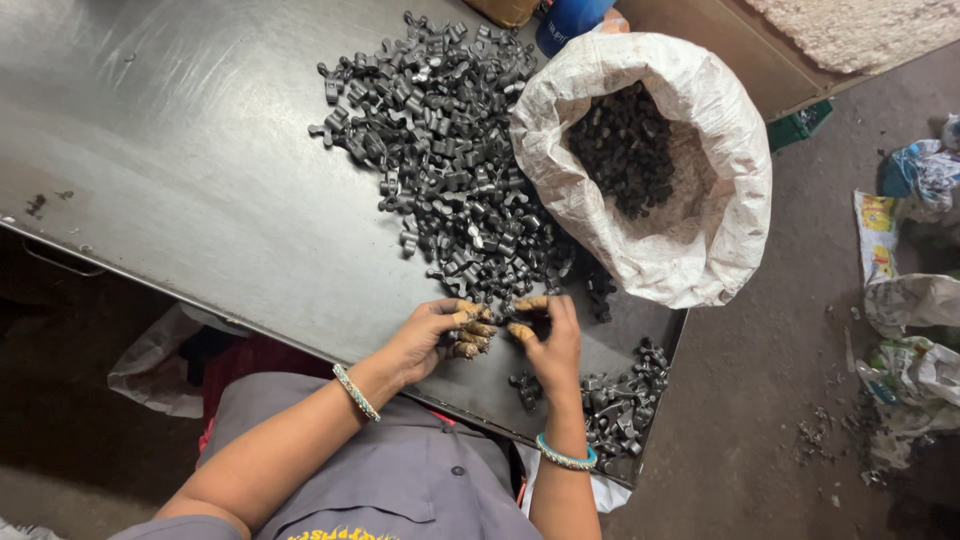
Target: The person picks small dark metal parts from a pile on a metal table and places them into a white sack. The hands repeatedly gather handfuls of parts and transfer them into the sack.
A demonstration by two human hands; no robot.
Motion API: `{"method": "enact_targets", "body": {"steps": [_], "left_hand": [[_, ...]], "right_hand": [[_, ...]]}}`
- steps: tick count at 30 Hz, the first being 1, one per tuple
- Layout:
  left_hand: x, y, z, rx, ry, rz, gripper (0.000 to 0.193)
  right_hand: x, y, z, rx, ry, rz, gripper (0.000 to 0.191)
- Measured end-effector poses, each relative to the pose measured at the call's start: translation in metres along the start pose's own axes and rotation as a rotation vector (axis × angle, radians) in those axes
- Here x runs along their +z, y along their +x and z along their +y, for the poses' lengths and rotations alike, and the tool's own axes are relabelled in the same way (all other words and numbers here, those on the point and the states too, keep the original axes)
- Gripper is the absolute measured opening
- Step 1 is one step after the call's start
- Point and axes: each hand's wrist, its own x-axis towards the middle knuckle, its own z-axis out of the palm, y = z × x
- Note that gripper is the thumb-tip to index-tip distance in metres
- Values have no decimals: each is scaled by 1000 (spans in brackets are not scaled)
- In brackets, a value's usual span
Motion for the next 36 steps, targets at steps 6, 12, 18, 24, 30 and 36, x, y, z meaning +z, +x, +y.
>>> {"method": "enact_targets", "body": {"steps": [6,12,18,24,30,36], "left_hand": [[-8,-3,2,-7,4,9,24],[-7,-5,1,-31,17,37,27],[-4,-8,-5,-17,28,10,33],[-7,-7,3,0,-53,47,45],[-21,-7,28,128,-49,186,37],[-29,-10,36,135,-39,184,36]], "right_hand": [[5,-23,10,147,621,89,36],[7,-26,14,449,1296,104,25],[13,-23,12,547,1282,-37,24],[18,-11,-16,122,492,-33,19],[41,-17,-47,-67,-228,87,38],[36,-28,-22,243,272,97,37]]}}
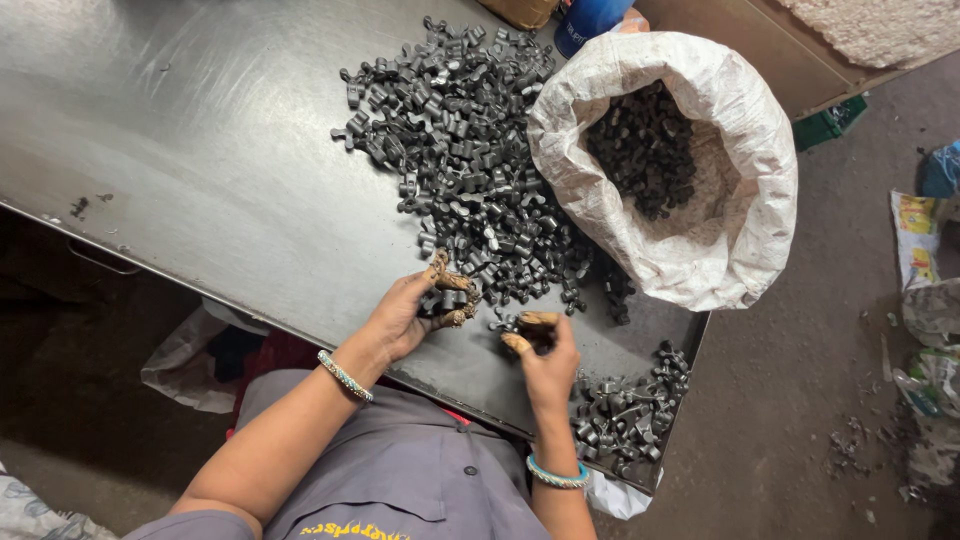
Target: The person picks small dark metal parts from a pile on a metal table and places them into a white sack. The hands repeatedly gather handfuls of parts and transfer them into the sack.
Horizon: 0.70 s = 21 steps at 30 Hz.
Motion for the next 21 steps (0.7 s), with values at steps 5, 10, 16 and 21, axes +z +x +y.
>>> {"method": "enact_targets", "body": {"steps": [5,10,16,21], "left_hand": [[2,0,-6,-37,3,-62,36],[3,5,-12,-57,30,-120,35],[-2,13,-11,-84,28,-21,31],[-3,13,-12,-88,19,-35,31]], "right_hand": [[-23,-3,16,-9,380,4,41],[-88,-4,21,12,574,237,30],[-206,19,41,-321,-172,920,23],[-270,46,86,-151,-397,912,29]]}}
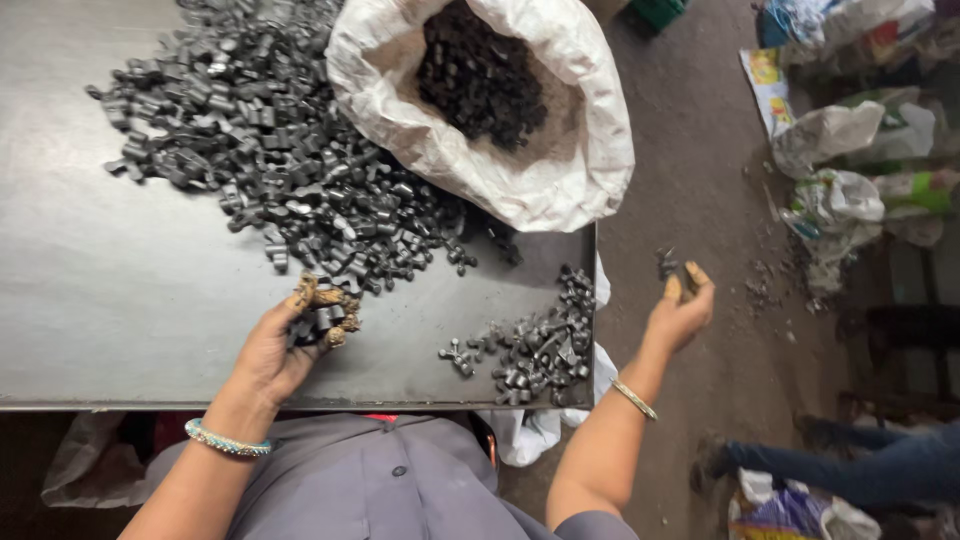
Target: The person picks small dark metal parts from a pile on a metal table and places them into a white sack. The hands repeatedly gather handfuls of parts and transfer them into the sack.
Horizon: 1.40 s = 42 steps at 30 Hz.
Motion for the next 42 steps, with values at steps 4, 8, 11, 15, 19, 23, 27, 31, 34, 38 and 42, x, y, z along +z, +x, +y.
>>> {"method": "enact_targets", "body": {"steps": [4,8,11,15,19,23,27,31,34,38,42], "left_hand": [[5,-2,-2,-3,23,-11,35],[9,-5,0,-3,22,-63,38],[12,-8,4,-21,48,-45,41],[18,-8,1,-39,19,-70,39],[19,-8,-3,-44,-7,-144,36],[15,-9,-8,-99,-45,-115,31],[10,-7,-13,-110,-79,-136,31],[4,-6,-8,-94,-90,-135,32],[1,-3,-4,-71,-102,-114,31],[2,0,-2,-65,-103,-69,30],[3,-3,-2,-36,-108,-110,30]], "right_hand": [[9,-8,4,282,211,-32,20],[36,-48,-50,278,351,-204,18],[60,-92,-115,148,394,-489,21],[96,-134,-181,8,227,-827,36],[124,-156,-208,-432,263,-836,54],[132,-163,-212,-401,141,-894,48],[115,-165,-210,-354,148,-955,49],[87,-170,-213,217,51,-1069,74],[75,-175,-205,19,116,-1014,69],[85,-189,-187,-388,85,-902,64],[98,-191,-172,-30,387,-992,47]]}}
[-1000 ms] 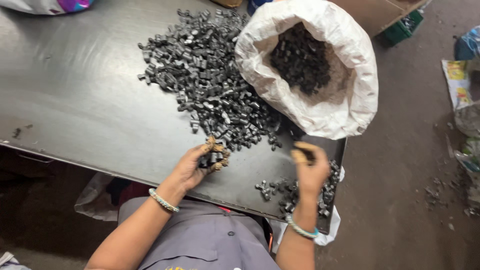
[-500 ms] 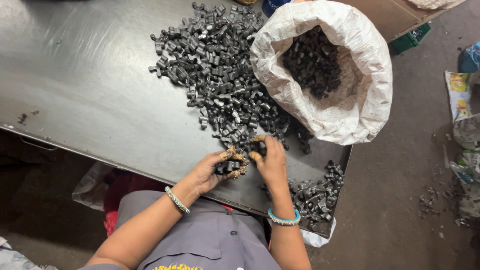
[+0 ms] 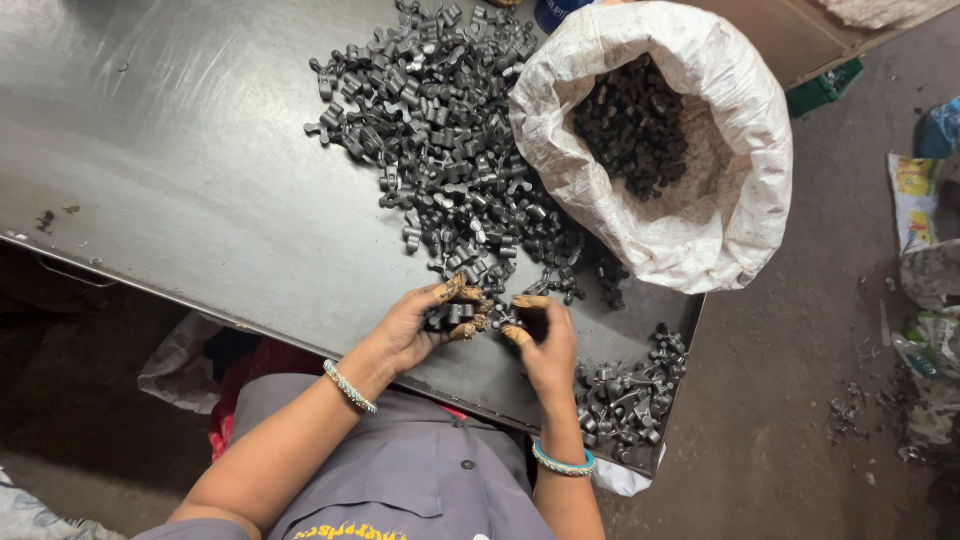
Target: The person picks small dark metal parts from a pile on a metal table and places them into a white sack. The hands repeatedly gather handfuls of parts and transfer them into the sack.
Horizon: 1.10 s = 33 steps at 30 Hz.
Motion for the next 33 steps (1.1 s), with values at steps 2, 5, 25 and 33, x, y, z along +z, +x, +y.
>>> {"method": "enact_targets", "body": {"steps": [2,5,25,33], "left_hand": [[1,-1,1,4,24,0,31],[3,-1,3,14,37,-3,33],[24,7,-20,-209,131,-81,55],[19,12,-21,-163,29,-37,41]], "right_hand": [[-6,6,3,124,382,5,45],[-16,8,8,250,823,35,44],[-27,0,14,460,1160,-109,27],[-16,28,-36,165,-509,163,49]]}}
